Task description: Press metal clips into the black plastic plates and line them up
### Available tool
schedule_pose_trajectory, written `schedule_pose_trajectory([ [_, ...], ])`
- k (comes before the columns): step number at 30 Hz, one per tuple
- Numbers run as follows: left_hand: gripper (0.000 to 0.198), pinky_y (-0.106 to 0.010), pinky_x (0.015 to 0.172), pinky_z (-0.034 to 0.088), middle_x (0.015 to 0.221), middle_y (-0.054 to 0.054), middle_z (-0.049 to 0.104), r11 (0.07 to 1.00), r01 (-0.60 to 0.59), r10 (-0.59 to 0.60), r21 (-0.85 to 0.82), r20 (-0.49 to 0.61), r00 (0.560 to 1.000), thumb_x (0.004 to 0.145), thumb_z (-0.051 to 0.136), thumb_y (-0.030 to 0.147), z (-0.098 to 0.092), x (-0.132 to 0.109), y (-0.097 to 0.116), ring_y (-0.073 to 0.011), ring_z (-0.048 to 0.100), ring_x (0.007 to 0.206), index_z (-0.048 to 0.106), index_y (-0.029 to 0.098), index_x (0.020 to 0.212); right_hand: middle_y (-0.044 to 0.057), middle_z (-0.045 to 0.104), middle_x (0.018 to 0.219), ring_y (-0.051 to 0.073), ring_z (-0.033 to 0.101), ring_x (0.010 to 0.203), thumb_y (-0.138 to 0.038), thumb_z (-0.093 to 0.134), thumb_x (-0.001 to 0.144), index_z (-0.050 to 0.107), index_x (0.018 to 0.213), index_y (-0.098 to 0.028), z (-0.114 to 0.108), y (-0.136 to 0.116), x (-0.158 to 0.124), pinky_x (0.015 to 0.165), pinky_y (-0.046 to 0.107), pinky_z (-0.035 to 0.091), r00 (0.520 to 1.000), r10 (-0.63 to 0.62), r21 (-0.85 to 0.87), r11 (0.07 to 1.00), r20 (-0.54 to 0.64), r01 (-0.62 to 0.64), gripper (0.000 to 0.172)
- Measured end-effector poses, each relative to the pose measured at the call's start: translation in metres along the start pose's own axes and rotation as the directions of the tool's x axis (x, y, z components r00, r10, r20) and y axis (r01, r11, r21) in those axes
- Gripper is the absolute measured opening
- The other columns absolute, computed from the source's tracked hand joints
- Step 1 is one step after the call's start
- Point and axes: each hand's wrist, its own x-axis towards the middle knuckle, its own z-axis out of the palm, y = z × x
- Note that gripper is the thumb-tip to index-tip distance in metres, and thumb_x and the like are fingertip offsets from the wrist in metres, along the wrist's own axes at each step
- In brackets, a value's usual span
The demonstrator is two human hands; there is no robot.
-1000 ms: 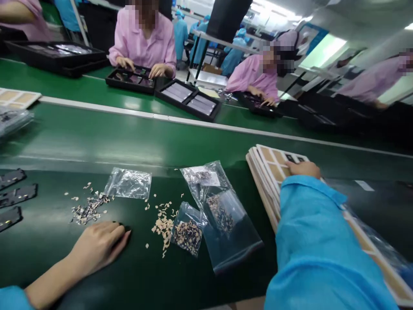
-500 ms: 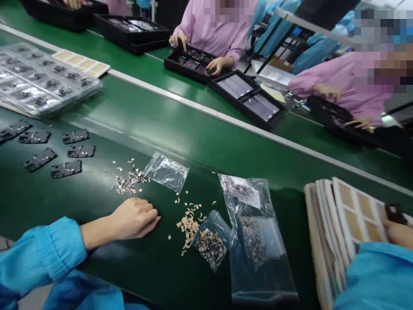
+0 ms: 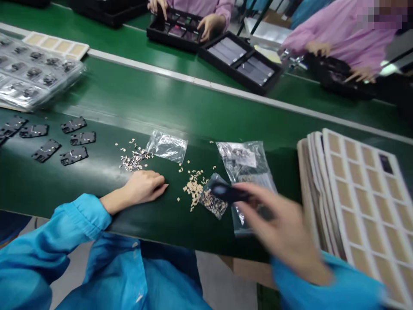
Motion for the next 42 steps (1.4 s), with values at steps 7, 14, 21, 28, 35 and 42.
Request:
schedule_pose_trajectory([
  [7, 0.019, -0.026, 0.064, 0.043, 0.079, -0.004, 0.064, 0.988, 0.156, -0.156, -0.017, -0.007, 0.988, 0.090, 0.052, 0.032, -0.022, -0.002, -0.018, -0.0165, 0.060, 0.075, 0.061, 0.016, 0.084, 0.006, 0.066, 0.080, 0.019, 0.063, 0.066, -0.021, 0.047, 0.094, 0.062, 0.116, -0.019, 0.133, -0.075, -0.042, 0.061, 0.031, 0.057, 0.982, -0.167, 0.322, 0.938, 0.091, 0.130, 0.026],
  [14, 0.021, -0.033, 0.076, 0.044, 0.099, -0.009, 0.063, 0.962, 0.203, -0.195, 0.184, -0.057, 0.979, 0.087, 0.060, 0.034, -0.056, -0.014, -0.054, -0.0228, 0.056, 0.091, 0.065, 0.015, 0.096, 0.009, 0.064, 0.087, 0.023, 0.065, 0.076, -0.028, 0.043, 0.098, 0.061, 0.117, -0.017, 0.152, -0.077, -0.027, 0.062, 0.035, 0.055, 0.974, -0.222, 0.033, 0.975, 0.048, 0.221, 0.028],
  [21, 0.020, -0.035, 0.071, 0.038, 0.089, -0.012, 0.062, 0.951, -0.005, -0.028, 0.309, 0.103, 0.994, 0.091, 0.052, 0.019, -0.049, -0.005, -0.040, -0.0248, 0.056, 0.089, 0.066, 0.013, 0.078, 0.010, 0.065, 0.096, 0.023, 0.065, 0.078, -0.033, 0.052, 0.095, 0.065, 0.109, -0.018, 0.137, -0.087, -0.002, 0.061, 0.033, 0.051, 0.940, -0.342, -0.239, 0.911, 0.022, 0.337, 0.025],
  [28, 0.020, -0.033, 0.072, 0.039, 0.087, -0.009, 0.064, 0.952, 0.025, -0.057, 0.304, 0.098, 0.994, 0.091, 0.052, 0.016, -0.046, -0.005, -0.037, -0.0217, 0.058, 0.089, 0.068, 0.014, 0.080, 0.007, 0.070, 0.090, 0.022, 0.068, 0.079, -0.026, 0.052, 0.094, 0.067, 0.096, -0.020, 0.141, -0.081, 0.042, 0.066, 0.033, 0.053, 0.850, -0.489, -0.096, 0.872, -0.197, 0.479, 0.016],
  [35, 0.021, -0.034, 0.076, 0.042, 0.096, -0.008, 0.067, 0.956, 0.295, -0.290, -0.002, -0.189, 0.938, 0.093, 0.051, 0.026, -0.046, -0.006, -0.055, -0.0191, 0.058, 0.088, 0.068, 0.015, 0.089, 0.006, 0.071, 0.084, 0.022, 0.068, 0.072, -0.022, 0.056, 0.091, 0.066, 0.094, -0.021, 0.152, -0.069, 0.038, 0.067, 0.036, 0.053, 0.805, -0.515, 0.061, 0.830, -0.295, 0.554, 0.011],
  [42, 0.016, -0.026, 0.073, 0.048, 0.088, -0.007, 0.068, 0.744, 0.376, -0.634, -0.553, -0.406, 0.658, 0.090, 0.055, 0.021, -0.048, -0.011, -0.086, -0.0113, 0.058, 0.077, 0.067, 0.011, 0.087, 0.005, 0.071, 0.085, 0.020, 0.069, 0.075, -0.027, 0.055, 0.093, 0.067, 0.091, -0.019, 0.150, -0.072, 0.038, 0.068, 0.032, 0.056, 0.836, -0.487, 0.101, 0.846, -0.252, 0.523, 0.015],
])
